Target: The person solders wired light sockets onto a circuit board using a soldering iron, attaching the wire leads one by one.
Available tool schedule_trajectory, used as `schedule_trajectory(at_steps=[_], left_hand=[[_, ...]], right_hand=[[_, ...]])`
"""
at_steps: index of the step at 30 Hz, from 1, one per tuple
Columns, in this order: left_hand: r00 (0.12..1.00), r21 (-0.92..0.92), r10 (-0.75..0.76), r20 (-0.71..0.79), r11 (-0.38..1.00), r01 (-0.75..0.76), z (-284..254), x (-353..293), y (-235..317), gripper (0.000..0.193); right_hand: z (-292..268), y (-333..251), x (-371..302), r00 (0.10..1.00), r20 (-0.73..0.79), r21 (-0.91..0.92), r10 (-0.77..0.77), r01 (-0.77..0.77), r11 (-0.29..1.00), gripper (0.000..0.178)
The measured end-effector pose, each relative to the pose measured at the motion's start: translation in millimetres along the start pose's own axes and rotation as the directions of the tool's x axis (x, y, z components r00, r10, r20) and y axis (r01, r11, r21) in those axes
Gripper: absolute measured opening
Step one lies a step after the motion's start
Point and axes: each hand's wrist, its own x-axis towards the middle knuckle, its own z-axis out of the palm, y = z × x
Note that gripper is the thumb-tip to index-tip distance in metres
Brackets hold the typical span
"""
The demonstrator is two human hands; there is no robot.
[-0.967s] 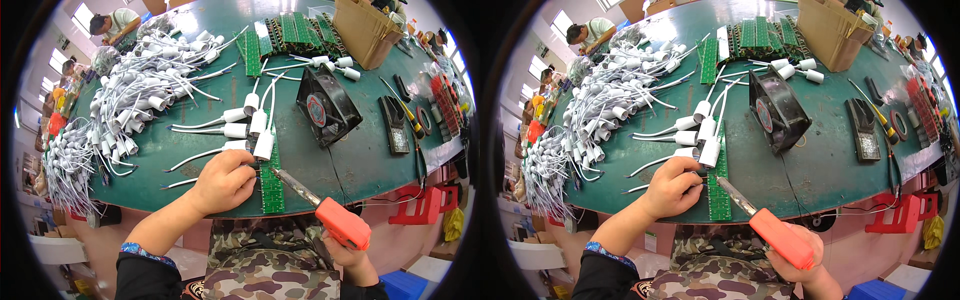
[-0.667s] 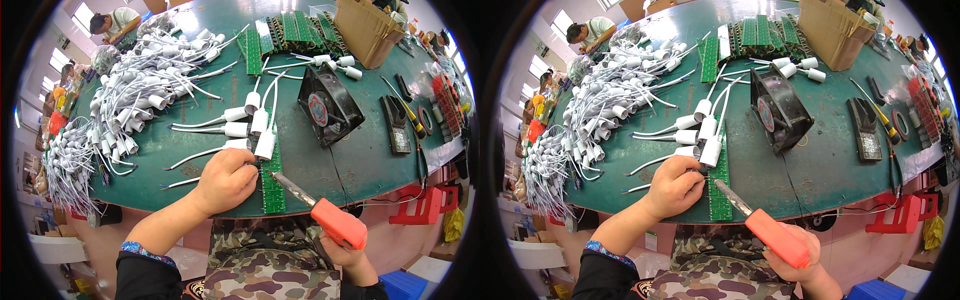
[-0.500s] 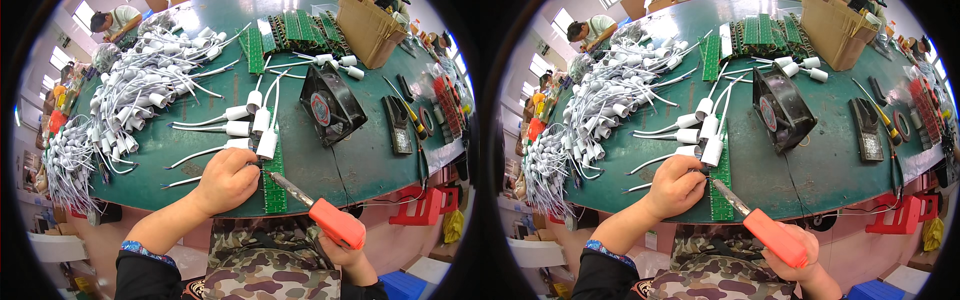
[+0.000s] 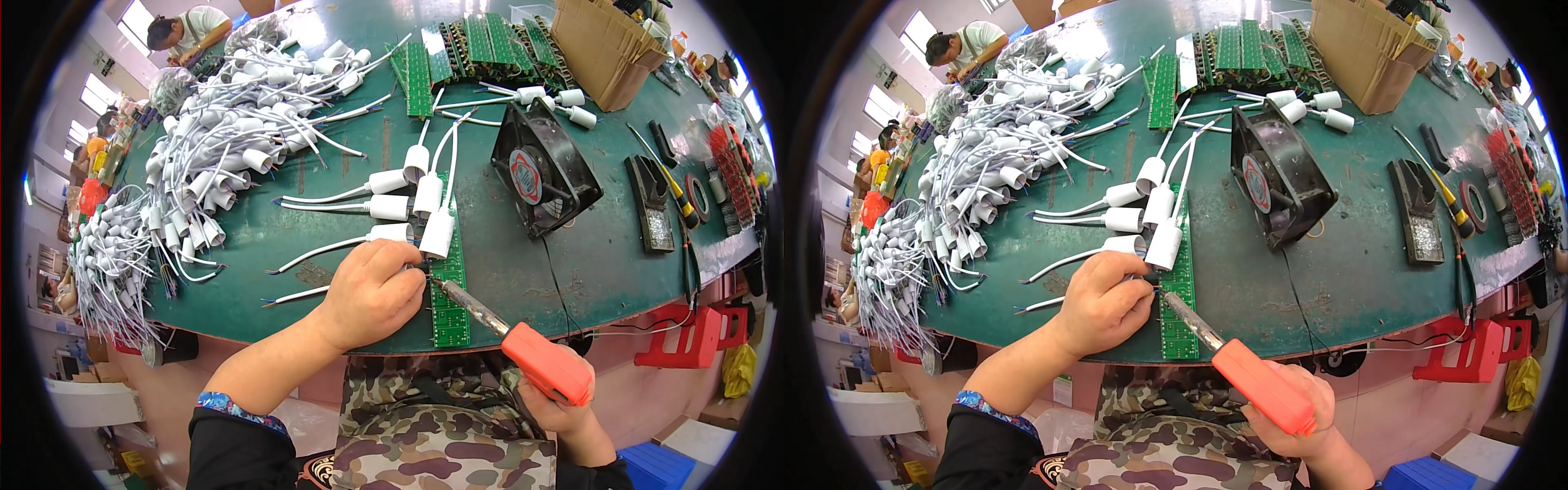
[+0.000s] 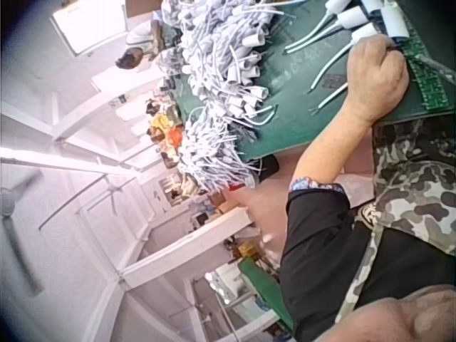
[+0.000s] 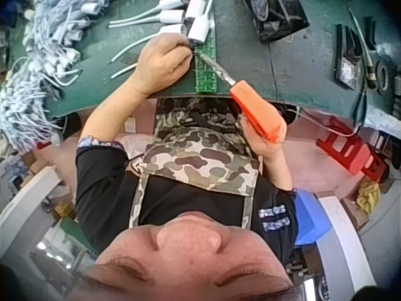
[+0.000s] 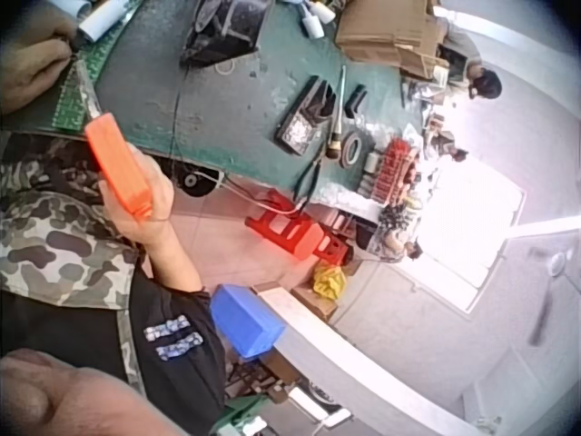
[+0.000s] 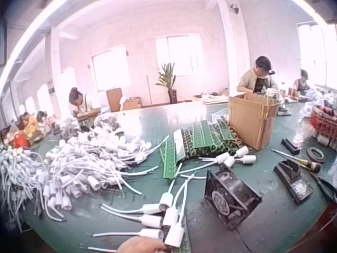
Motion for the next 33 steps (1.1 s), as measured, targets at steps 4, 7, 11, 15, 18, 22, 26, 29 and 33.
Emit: schedule_trajectory(at_steps=[4,7,11,15,18,22,26,29,33], left_hand=[[1.0,0.003,-0.002,-0.001,1.0,0.002,1,0,0,0.023],[1.0,0.008,-0.006,0.001,1.0,0.006,0,0,0,0.023],[1.0,-0.002,-0.01,-0.011,1.0,0.01,-1,0,0,0.022],[1.0,0.005,-0.011,0.004,1.0,0.011,-1,0,1,0.021],[1.0,0.008,-0.013,0.007,1.0,0.013,-1,0,2,0.02],[1.0,0.006,-0.009,0.004,1.0,0.009,0,2,3,0.019],[1.0,0.03,-0.013,0.019,0.999,0.013,-5,-1,3,0.019],[0.999,0.023,-0.002,0.032,1.0,0.001,-7,-2,0,0.027],[0.995,0.05,-0.071,0.077,0.996,0.068,-31,-10,1,0.042]], right_hand=[[1,2,-2,1.0,0.004,0.036,0.018,-0.018,0.999,0.062],[-2,-3,4,0.999,0.007,0.035,0.038,-0.038,0.999,0.057],[-7,-4,-20,0.989,-0.044,-0.053,0.145,-0.147,0.988,0.043],[-7,-12,-18,0.966,-0.103,-0.075,0.237,-0.245,0.967,0.034],[-8,-15,-17,0.956,-0.107,-0.009,0.273,-0.276,0.961,0.03],[-7,-16,-20,0.941,-0.139,-0.014,0.307,-0.312,0.95,0.028],[-4,-15,-25,0.933,-0.179,-0.035,0.313,-0.324,0.946,0.025],[-6,-18,-20,0.931,-0.176,-0.024,0.319,-0.328,0.944,0.024],[-9,-15,-26,0.921,-0.165,0.116,0.354,-0.338,0.934,0.023]])
